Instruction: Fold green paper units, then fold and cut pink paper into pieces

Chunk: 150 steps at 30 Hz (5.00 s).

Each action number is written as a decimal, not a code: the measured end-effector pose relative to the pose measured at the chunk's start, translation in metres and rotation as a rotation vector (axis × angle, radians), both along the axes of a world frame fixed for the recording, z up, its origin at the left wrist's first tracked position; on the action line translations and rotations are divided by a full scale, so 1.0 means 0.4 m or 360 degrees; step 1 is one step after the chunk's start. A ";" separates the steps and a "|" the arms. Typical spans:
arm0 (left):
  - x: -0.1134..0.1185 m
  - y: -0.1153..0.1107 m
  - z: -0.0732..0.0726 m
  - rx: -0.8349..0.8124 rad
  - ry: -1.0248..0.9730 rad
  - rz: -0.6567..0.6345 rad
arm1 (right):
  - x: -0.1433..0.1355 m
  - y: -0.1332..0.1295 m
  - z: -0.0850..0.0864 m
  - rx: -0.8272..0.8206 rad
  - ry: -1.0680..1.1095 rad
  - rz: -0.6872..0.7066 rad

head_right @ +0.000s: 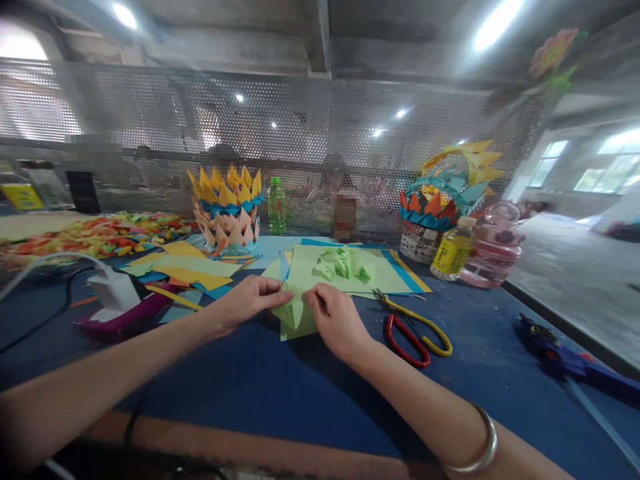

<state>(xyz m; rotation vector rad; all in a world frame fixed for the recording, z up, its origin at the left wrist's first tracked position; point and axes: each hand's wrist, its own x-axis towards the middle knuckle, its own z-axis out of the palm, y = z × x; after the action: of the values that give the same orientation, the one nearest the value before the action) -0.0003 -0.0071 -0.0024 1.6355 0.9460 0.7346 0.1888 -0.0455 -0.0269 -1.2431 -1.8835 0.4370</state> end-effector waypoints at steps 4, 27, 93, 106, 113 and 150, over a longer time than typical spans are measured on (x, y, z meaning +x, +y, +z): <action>0.001 -0.003 0.003 -0.0029 0.0048 0.0024 | 0.006 0.004 0.000 0.0005 0.0051 -0.0031; -0.011 0.011 -0.027 0.0362 0.0524 -0.0020 | 0.138 0.292 0.110 0.0170 -0.0677 -0.0681; -0.016 0.030 -0.022 0.0303 0.0623 -0.0066 | 0.285 0.679 0.033 0.0086 -0.1896 -0.0872; -0.012 0.038 -0.020 0.0342 0.0706 -0.0062 | 0.310 0.616 0.062 0.0169 -0.1947 -0.0693; -0.014 0.041 -0.020 0.0378 0.0676 -0.0066 | 0.252 0.486 0.125 0.0178 -0.1862 -0.0654; -0.012 -0.017 -0.025 0.1216 0.0616 -0.0315 | 0.025 -0.039 0.007 0.0032 -0.0431 0.0318</action>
<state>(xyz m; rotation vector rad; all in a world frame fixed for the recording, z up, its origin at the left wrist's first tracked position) -0.0050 -0.0138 -0.0123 2.5729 0.7861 0.6944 0.1988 -0.0611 -0.0240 -1.1511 -2.2485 0.3673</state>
